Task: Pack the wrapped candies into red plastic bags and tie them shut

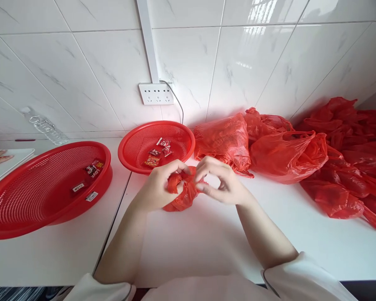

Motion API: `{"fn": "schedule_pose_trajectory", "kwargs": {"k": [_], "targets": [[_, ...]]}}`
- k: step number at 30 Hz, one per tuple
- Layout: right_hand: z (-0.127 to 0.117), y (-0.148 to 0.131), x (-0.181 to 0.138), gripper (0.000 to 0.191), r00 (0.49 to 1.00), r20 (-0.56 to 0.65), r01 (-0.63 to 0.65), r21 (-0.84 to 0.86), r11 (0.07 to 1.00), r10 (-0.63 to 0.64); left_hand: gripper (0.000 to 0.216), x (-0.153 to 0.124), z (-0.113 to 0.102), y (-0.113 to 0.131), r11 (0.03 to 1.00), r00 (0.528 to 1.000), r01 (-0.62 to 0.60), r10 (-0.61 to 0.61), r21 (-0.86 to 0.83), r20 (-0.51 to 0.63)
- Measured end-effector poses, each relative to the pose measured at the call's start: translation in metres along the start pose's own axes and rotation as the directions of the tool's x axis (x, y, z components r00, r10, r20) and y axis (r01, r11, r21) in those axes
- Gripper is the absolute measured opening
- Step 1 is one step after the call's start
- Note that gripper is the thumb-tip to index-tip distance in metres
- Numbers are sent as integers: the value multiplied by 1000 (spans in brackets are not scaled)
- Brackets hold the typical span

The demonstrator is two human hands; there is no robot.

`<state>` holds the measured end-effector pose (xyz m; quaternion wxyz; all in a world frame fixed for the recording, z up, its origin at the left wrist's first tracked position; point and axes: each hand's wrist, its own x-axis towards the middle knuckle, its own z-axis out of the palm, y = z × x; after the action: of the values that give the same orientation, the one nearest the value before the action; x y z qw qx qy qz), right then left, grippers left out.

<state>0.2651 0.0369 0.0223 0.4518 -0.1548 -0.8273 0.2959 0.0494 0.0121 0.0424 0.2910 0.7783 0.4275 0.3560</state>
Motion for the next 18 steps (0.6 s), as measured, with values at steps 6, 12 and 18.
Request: {"fn": "schedule_pose_trajectory", "kwargs": {"k": [6,12,18], "targets": [[21,31,3,42,913,-52,-356,384,852,405,20,3,11,-16,747,856,-271,476,607,-203],[15,32,2,32,937,1,-324,384,865,350,13,10,9,-18,654,785,-308,585,691,-204],[-3,26,0,20,950,-6,-307,163,938,312,32,3,-3,-23,804,884,-377,461,459,-81]]}}
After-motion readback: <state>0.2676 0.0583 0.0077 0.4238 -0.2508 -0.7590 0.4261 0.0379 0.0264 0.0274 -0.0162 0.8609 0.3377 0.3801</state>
